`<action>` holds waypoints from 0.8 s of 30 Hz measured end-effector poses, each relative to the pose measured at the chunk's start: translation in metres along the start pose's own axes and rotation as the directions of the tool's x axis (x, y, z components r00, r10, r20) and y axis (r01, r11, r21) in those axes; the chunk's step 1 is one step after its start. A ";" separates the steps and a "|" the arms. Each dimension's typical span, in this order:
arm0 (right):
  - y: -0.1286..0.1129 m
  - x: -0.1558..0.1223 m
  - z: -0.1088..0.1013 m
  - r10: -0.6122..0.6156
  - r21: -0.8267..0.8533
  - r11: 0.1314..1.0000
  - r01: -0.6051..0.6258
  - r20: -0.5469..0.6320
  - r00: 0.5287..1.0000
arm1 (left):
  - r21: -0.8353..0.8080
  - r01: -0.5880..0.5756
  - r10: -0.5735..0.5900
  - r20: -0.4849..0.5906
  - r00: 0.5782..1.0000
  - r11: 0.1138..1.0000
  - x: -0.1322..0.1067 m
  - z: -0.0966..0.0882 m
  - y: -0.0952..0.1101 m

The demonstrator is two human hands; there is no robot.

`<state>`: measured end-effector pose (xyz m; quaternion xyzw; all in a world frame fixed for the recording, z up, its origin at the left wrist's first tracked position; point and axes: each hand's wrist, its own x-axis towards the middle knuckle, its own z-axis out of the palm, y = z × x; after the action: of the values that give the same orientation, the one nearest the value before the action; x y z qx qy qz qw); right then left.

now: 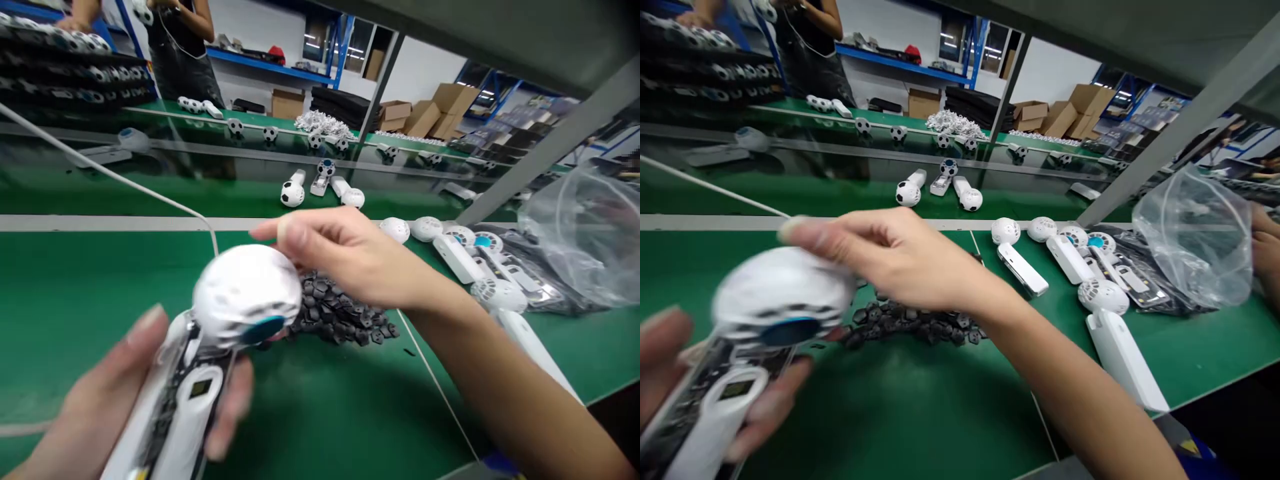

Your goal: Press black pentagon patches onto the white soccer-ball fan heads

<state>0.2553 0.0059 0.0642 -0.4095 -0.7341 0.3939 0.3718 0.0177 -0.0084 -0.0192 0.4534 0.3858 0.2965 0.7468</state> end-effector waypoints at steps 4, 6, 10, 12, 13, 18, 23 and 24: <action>0.036 0.016 0.007 0.187 -0.503 0.857 -0.111 0.103 0.977 | -0.213 0.097 -0.026 0.314 0.949 0.972 0.012 -0.030 0.006; 0.047 0.012 0.013 0.295 -0.614 0.781 -0.118 0.195 0.935 | -0.215 0.083 -0.022 0.273 0.962 0.973 0.016 -0.037 0.004; 0.057 0.006 0.025 0.326 -0.613 0.784 -0.099 0.271 0.906 | -0.136 0.031 -0.009 0.162 0.987 0.990 0.021 -0.038 0.003; 0.057 0.008 0.027 0.311 -0.600 0.795 -0.084 0.284 0.907 | -0.035 -0.031 0.034 0.093 0.995 0.999 0.023 -0.038 0.009; 0.057 0.010 0.026 0.295 -0.568 0.817 -0.097 0.267 0.917 | 0.029 -0.078 0.076 0.061 0.995 0.997 0.023 -0.037 0.013; 0.049 0.018 0.023 0.279 0.072 0.957 -0.282 0.053 0.959 | 0.178 -0.098 0.125 -0.145 0.982 0.979 0.021 -0.026 0.031; 0.041 0.015 0.032 0.303 0.458 0.848 -0.266 -0.008 0.953 | 0.078 -0.022 0.030 -0.108 0.994 0.997 0.021 -0.025 0.028; 0.039 0.014 0.036 0.309 0.509 0.822 -0.257 -0.018 0.951 | 0.076 -0.036 0.043 -0.087 0.995 0.996 0.022 -0.027 0.027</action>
<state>0.2308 0.0221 0.0183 -0.4225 -0.5184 0.6005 0.4384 0.0038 0.0319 -0.0097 0.4747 0.4201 0.3164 0.7057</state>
